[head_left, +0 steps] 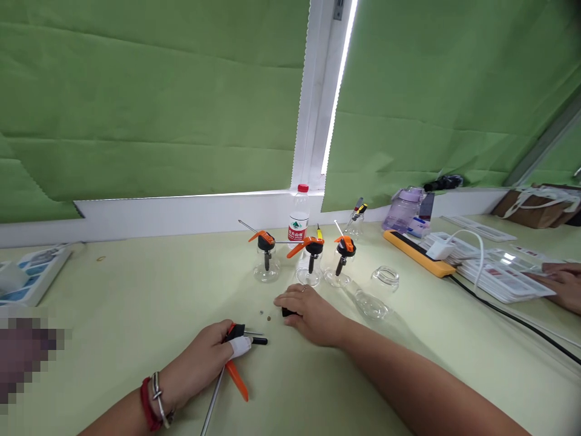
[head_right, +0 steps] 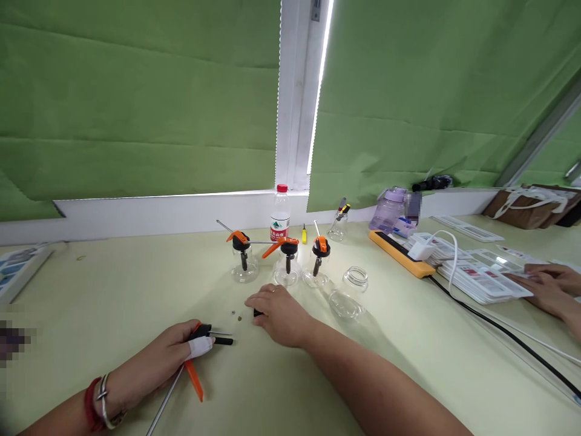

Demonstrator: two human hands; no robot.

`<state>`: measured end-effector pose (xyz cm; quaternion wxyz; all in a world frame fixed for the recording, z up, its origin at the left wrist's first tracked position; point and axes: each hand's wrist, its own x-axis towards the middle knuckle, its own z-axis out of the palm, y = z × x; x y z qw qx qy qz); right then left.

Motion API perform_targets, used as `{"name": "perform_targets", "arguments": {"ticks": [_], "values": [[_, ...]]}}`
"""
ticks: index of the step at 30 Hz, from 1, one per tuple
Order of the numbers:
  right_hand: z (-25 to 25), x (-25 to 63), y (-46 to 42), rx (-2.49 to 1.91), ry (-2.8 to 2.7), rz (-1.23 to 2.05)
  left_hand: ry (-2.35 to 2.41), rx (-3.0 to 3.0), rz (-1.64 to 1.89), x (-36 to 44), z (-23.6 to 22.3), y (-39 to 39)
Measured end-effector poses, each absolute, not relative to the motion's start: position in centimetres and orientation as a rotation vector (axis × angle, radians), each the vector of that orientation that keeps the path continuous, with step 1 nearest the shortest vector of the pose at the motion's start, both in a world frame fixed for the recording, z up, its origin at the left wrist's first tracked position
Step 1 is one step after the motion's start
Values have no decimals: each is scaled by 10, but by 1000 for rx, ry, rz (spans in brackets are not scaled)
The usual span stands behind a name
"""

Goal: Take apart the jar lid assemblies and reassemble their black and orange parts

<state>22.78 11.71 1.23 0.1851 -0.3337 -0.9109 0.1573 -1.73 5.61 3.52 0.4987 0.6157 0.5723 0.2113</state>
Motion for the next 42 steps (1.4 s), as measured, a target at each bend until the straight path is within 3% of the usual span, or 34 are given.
{"name": "perform_targets", "arguments": {"ticks": [16, 28, 32, 38, 42], "values": [[7, 197, 102, -836, -2824, 259, 1420, 1608, 425, -22, 26, 56], [16, 204, 94, -766, -2703, 376, 1349, 1552, 472, -20, 29, 53], [29, 204, 79, -820, -2521, 710, 1136, 1554, 592, -17, 34, 48], [29, 198, 66, -1080, -1993, 1704, 983, 1662, 666, -12, 39, 39], [25, 195, 68, -1190, -1790, 1714, 1036, 1830, 566, -7, 44, 33]]}}
